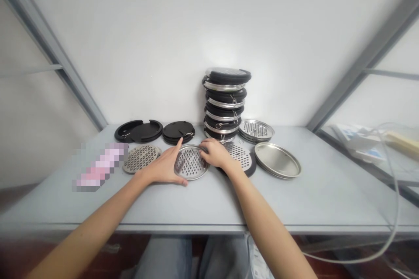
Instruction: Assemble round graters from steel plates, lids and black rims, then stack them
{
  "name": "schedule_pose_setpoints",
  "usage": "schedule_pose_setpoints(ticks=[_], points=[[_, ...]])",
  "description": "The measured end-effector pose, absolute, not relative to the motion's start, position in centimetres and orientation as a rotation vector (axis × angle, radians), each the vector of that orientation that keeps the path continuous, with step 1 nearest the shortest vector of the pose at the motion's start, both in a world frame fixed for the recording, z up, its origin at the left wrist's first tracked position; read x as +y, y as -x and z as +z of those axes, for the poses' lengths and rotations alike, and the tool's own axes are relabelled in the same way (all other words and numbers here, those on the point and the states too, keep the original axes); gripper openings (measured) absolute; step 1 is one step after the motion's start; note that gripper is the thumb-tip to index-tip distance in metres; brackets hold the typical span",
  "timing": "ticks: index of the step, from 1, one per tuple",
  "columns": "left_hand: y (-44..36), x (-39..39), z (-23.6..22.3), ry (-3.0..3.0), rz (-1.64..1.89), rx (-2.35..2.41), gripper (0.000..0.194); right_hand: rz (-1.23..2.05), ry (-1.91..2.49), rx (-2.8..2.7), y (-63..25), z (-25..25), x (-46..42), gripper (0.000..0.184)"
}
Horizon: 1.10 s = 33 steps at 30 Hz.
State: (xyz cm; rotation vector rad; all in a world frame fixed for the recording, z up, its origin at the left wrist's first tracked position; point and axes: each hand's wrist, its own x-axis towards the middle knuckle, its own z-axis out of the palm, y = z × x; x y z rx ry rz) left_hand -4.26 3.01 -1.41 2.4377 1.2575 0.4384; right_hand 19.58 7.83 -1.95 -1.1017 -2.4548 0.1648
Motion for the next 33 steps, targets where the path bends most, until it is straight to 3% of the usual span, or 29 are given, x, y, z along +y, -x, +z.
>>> schedule_pose_setpoints(ticks=[33], points=[[4.5, 3.1, -2.0, -2.515, 0.477, 1.237, 0.121, 0.163, 1.230, -2.426, -18.9, -2.0, 7.5, 0.016]])
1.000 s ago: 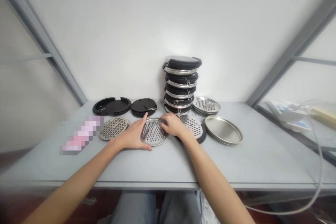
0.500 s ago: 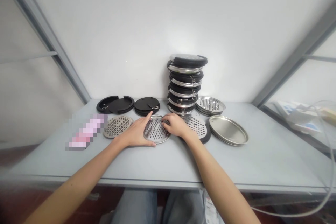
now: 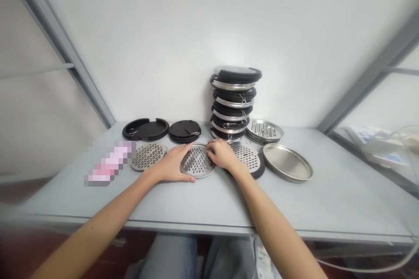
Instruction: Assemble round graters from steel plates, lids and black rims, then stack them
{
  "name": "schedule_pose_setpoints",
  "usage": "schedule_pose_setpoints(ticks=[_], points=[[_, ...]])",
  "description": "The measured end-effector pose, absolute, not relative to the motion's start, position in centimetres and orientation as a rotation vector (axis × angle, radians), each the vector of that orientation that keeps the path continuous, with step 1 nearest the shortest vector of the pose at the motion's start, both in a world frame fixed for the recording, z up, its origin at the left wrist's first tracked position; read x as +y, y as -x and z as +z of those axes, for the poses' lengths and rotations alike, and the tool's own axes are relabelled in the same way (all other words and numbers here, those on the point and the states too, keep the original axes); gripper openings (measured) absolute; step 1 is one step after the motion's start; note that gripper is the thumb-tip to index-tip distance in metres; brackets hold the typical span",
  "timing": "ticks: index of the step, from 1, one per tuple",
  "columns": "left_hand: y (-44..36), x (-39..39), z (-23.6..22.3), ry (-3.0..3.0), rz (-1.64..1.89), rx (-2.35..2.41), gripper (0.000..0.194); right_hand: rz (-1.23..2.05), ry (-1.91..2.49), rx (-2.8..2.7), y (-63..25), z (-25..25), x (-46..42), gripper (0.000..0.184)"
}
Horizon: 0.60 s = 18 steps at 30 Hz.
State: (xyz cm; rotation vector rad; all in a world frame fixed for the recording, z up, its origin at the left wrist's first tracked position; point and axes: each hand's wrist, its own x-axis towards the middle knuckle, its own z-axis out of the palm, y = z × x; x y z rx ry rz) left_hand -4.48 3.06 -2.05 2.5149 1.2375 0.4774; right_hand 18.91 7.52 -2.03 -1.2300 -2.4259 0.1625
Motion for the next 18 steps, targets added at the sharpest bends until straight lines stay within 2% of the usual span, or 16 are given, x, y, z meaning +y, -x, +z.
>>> schedule_pose_setpoints(ticks=[6, 18], points=[[4.54, 2.92, -1.81, -2.508, 0.458, 1.158, 0.119, 0.232, 1.342, -2.388, -18.96, -2.08, 7.63, 0.014], [4.56, 2.83, -1.30, -2.525, 0.427, 1.123, 0.111, 0.159, 1.357, -2.409, -18.80, -2.08, 7.44, 0.014]])
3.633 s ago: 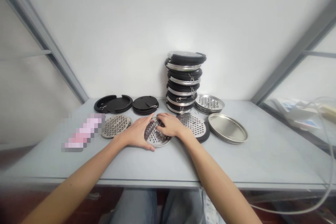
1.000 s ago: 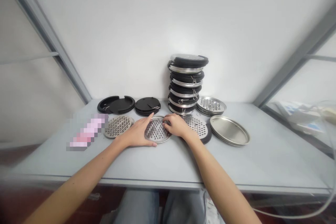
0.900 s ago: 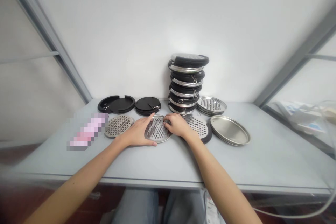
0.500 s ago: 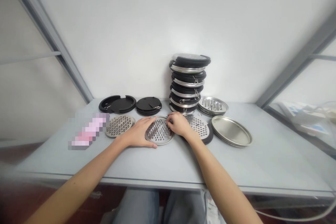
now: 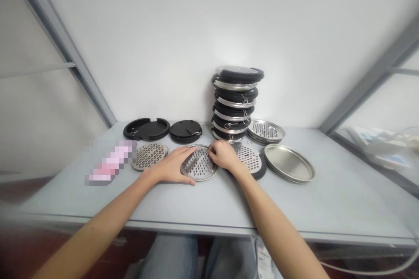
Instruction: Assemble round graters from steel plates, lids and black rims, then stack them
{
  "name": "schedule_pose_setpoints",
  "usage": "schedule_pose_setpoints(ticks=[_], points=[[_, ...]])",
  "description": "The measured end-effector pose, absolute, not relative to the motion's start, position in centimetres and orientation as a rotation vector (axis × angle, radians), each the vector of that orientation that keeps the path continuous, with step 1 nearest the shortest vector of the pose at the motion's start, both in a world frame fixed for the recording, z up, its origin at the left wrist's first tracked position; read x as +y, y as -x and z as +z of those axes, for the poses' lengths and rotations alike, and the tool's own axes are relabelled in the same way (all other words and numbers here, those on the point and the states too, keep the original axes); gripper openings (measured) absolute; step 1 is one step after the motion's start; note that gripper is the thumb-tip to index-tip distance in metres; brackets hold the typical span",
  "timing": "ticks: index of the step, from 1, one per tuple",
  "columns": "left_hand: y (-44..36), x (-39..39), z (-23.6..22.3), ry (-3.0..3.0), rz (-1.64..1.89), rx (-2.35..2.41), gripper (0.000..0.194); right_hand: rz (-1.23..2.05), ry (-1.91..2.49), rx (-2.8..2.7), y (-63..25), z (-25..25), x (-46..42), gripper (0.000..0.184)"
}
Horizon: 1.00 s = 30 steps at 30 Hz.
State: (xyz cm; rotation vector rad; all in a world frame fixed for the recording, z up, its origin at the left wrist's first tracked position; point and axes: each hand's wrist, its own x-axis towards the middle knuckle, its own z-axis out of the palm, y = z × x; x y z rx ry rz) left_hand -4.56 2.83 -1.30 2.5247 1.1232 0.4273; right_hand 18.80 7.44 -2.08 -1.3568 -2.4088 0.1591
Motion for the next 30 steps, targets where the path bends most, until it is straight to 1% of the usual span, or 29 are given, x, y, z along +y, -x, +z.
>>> schedule_pose_setpoints(ticks=[8, 14, 21, 30], points=[[4.61, 2.98, -1.57, -2.489, 0.399, 1.151, 0.114, 0.111, 1.390, -2.402, -18.70, -2.14, 7.45, 0.014], [4.59, 2.75, -1.36, -2.463, 0.397, 1.187, 0.114, 0.153, 1.371, -2.426, -18.74, -2.02, 7.39, 0.014], [4.55, 2.57, -1.05, -2.439, 0.436, 1.204, 0.109, 0.150, 1.334, -2.400, -18.64, -1.93, 7.33, 0.015], [4.55, 2.61, -1.09, -2.443, 0.439, 1.221, 0.112, 0.197, 1.261, -2.396, -18.70, -2.05, 7.46, 0.017]])
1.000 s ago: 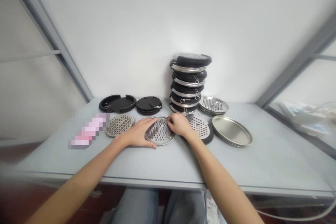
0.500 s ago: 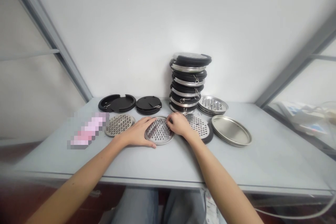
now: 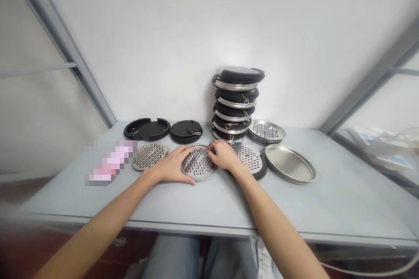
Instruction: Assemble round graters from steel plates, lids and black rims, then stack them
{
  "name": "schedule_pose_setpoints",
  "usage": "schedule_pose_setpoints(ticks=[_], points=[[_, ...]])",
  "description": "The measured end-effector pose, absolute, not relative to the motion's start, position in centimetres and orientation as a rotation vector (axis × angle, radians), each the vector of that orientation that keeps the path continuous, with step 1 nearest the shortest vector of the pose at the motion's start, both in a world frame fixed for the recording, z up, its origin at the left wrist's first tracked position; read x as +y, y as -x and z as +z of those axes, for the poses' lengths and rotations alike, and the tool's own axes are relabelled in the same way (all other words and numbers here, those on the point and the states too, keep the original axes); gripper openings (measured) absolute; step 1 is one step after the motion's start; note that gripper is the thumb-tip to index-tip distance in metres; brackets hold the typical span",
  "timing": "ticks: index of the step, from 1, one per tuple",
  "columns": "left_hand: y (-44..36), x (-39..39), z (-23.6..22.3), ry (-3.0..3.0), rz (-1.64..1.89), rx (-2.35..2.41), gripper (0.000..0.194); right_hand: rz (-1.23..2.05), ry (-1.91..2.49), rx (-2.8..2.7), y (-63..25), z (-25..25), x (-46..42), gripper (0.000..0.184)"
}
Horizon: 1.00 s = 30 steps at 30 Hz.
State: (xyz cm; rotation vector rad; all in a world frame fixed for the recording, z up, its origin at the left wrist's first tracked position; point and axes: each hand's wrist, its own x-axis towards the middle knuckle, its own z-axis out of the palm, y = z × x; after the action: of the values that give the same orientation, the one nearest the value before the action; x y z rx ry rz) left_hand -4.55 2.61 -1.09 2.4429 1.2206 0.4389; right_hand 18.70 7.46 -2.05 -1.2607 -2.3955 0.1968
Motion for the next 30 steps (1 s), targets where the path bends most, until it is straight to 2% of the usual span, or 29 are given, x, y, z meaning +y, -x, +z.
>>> schedule_pose_setpoints(ticks=[30], points=[[4.60, 2.64, -0.98, -2.434, 0.485, 1.222, 0.107, 0.329, 1.199, -2.356, -18.65, -1.35, 6.75, 0.017]])
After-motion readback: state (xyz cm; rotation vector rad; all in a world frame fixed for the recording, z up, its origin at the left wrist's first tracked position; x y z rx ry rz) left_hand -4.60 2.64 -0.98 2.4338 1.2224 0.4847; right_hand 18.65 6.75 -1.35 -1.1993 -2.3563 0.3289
